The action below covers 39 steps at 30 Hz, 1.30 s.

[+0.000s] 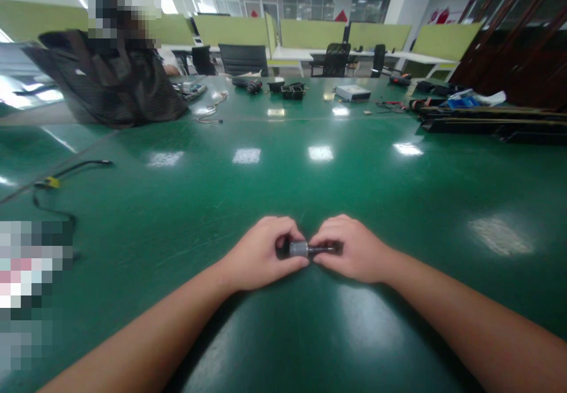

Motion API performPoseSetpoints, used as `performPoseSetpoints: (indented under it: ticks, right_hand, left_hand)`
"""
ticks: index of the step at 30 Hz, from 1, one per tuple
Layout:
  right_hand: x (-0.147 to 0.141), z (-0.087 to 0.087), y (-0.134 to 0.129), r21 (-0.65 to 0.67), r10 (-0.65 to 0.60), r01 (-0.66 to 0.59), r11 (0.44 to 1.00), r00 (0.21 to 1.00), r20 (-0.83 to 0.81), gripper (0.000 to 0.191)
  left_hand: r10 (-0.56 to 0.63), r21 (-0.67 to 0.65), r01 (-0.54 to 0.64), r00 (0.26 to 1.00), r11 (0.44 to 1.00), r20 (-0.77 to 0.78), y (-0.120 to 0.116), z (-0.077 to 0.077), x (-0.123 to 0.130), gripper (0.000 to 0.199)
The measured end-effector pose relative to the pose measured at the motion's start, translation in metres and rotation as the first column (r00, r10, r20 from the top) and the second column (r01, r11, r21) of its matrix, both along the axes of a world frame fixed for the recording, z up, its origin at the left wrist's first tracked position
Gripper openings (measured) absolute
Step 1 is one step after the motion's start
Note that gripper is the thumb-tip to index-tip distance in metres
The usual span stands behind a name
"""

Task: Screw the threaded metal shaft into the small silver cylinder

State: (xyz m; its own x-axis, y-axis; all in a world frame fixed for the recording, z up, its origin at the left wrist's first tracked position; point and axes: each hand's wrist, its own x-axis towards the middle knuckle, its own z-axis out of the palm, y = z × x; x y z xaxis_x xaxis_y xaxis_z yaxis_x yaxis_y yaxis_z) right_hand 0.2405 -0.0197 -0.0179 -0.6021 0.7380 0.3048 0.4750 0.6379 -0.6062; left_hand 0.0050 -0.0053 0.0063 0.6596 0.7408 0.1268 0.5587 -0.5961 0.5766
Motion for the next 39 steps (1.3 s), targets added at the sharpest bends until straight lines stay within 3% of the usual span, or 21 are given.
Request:
performPoseSetpoints:
  ticks: [39]
  right_hand:
    - [0.0027, 0.0035, -0.0012, 0.001, -0.078, 0.078, 0.997, 0.997, 0.024, 0.01]
  left_hand:
    - [-0.016, 0.002, 0.016, 1.0, 1.0, 0.003, 0.001, 0.0003, -0.0005, 0.021]
